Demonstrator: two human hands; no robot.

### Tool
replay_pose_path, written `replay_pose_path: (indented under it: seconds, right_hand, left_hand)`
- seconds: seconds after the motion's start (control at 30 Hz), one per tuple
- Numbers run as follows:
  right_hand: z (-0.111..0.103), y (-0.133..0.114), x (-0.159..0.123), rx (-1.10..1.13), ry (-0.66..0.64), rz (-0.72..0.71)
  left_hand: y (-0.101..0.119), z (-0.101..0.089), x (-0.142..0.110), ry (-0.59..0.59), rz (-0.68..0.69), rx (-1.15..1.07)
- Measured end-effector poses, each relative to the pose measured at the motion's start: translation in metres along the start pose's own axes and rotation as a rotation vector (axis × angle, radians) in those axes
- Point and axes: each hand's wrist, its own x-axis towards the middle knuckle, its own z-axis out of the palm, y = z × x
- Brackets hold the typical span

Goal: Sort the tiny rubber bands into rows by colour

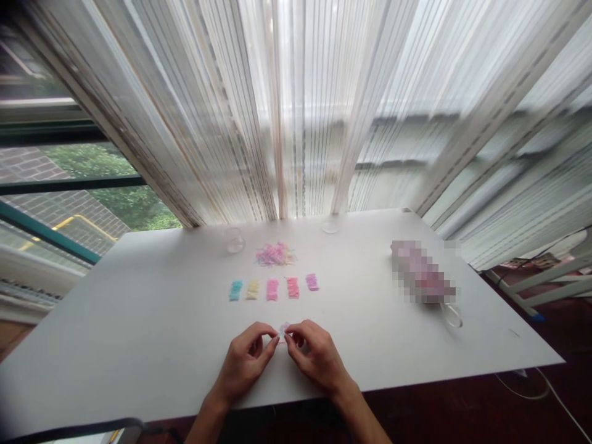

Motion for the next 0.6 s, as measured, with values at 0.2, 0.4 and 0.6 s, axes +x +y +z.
replay_pose_path:
  seconds: [0.2, 0.4, 0.6]
  right_hand:
    - [-0.0002, -0.0015, 0.0002, -0.007, 0.004, -0.013]
    - [-0.0008, -0.0001, -0.0005, 0.003, -0.017, -0.015]
    - [-0.0004, 0.0008, -0.0009, 0.010, -0.009, 0.007]
  left_hand:
    - [0.0020, 0.0005, 0.0009, -0.007, 0.001, 0.006]
    - [0.0040, -0.0006, 0.0016, -0.006, 0.017, 0.003]
    - [0.0094, 0.0004, 0.0055, 0.025, -0.038, -0.040]
